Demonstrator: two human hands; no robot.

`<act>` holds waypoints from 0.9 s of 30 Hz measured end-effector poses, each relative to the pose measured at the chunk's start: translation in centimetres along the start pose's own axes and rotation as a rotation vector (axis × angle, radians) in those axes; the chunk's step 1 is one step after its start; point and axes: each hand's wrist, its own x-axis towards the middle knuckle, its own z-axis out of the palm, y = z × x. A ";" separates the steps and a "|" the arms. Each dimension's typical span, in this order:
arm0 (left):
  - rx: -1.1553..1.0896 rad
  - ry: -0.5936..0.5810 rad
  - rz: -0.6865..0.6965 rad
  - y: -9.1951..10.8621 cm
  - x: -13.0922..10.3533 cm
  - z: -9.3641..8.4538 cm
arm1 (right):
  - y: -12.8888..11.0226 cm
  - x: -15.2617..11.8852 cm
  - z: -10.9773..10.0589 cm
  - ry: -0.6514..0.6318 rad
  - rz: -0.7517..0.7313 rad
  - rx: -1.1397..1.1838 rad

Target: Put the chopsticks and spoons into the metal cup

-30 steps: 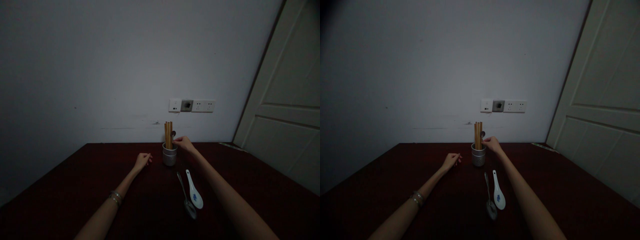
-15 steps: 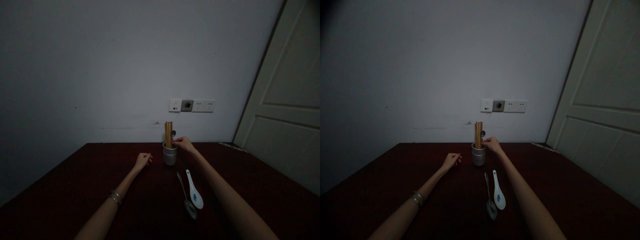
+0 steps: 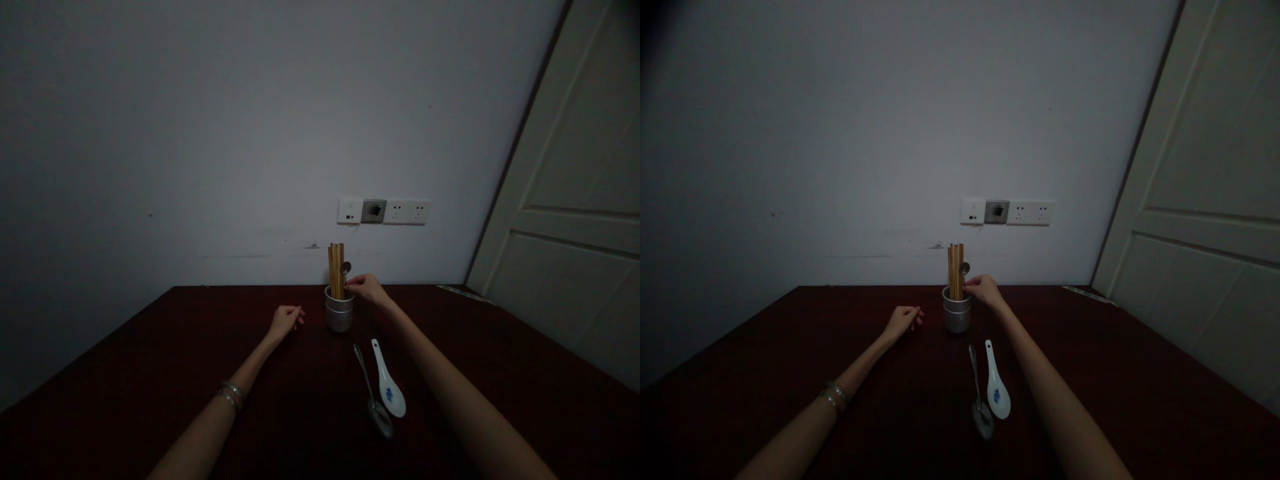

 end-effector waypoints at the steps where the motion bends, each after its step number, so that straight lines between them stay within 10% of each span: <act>1: 0.000 -0.001 0.000 0.0 0.0 0.0 | 0.0 0.0 0.0 -0.001 0.000 -0.007; 15: 0.028 0.024 -0.013 1.0 -0.6 -0.1 | 0.3 0.3 -0.1 0.010 -0.033 -0.058; 20: 0.050 0.112 0.202 3.2 -1.3 0.8 | 0.0 0.1 -0.2 0.001 -0.062 -0.073; 27: -0.205 -0.068 0.386 6.1 -1.6 4.5 | 0.2 0.0 -0.3 0.000 -0.121 -0.065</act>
